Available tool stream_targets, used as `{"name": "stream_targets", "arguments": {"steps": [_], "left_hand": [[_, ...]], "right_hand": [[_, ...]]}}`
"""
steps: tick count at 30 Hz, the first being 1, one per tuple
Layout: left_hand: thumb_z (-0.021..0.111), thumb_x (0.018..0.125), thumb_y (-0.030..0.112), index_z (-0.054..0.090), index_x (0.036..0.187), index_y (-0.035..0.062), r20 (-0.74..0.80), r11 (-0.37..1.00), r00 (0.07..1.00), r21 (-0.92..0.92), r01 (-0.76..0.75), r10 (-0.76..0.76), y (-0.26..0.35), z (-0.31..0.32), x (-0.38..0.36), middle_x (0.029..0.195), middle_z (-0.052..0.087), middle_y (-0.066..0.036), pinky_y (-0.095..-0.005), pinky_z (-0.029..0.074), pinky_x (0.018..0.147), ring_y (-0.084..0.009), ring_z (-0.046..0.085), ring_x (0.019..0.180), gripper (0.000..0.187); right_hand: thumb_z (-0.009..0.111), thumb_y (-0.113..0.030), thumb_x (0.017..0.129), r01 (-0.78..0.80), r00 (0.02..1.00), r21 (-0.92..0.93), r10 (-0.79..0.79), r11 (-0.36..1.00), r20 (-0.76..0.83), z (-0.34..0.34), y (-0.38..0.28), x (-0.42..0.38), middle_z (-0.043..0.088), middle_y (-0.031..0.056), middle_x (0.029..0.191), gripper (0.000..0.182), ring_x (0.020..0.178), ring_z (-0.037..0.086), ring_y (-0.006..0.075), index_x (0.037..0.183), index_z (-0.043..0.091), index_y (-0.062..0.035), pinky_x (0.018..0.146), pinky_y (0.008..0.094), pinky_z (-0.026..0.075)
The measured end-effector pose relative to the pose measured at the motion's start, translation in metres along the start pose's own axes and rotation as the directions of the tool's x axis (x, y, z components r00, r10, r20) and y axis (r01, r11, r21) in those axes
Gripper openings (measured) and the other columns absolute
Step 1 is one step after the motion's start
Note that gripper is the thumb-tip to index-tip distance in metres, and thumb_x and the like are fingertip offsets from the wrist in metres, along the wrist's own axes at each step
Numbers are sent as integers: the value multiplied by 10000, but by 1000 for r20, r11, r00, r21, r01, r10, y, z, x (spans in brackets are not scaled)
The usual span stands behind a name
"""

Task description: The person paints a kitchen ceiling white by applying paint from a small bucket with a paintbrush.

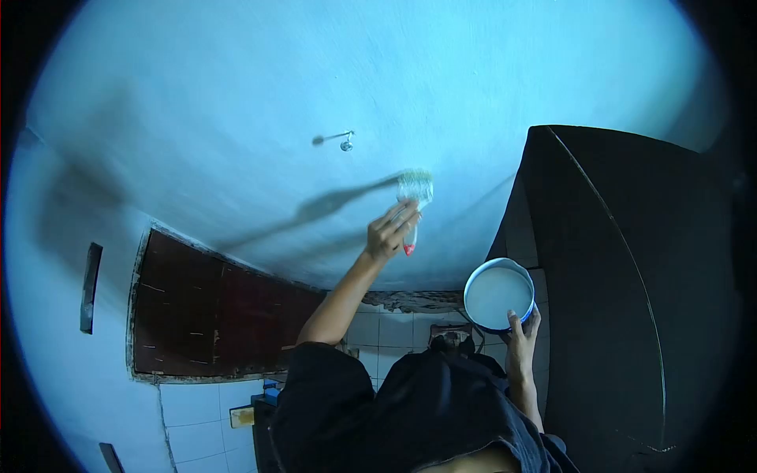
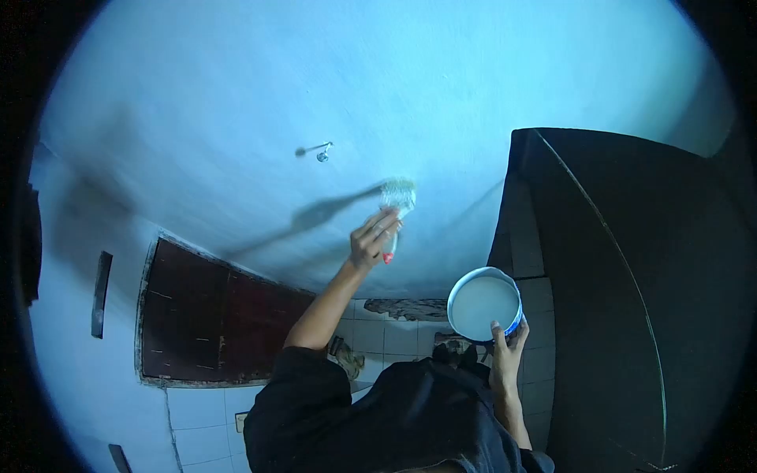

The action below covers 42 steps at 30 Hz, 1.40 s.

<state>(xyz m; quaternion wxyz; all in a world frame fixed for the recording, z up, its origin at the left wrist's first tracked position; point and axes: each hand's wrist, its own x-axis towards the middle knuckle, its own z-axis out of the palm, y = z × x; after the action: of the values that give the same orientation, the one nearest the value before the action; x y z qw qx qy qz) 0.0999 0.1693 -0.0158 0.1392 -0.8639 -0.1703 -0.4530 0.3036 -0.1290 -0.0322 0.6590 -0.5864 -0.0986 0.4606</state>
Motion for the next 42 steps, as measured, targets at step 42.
{"name": "stream_targets", "arguments": {"steps": [42], "left_hand": [[702, 773, -12, 654, 948, 31, 118, 823, 897, -361, 439, -427, 37, -18, -37, 1003, 709, -108, -334, 570, 733, -251, 704, 892, 186]], "right_hand": [[578, -194, 897, -44, 994, -47, 49, 998, 101, 10, 20, 17, 313, 226, 1444, 689, 1298, 401, 363, 1462, 201, -85, 990, 517, 432]]}}
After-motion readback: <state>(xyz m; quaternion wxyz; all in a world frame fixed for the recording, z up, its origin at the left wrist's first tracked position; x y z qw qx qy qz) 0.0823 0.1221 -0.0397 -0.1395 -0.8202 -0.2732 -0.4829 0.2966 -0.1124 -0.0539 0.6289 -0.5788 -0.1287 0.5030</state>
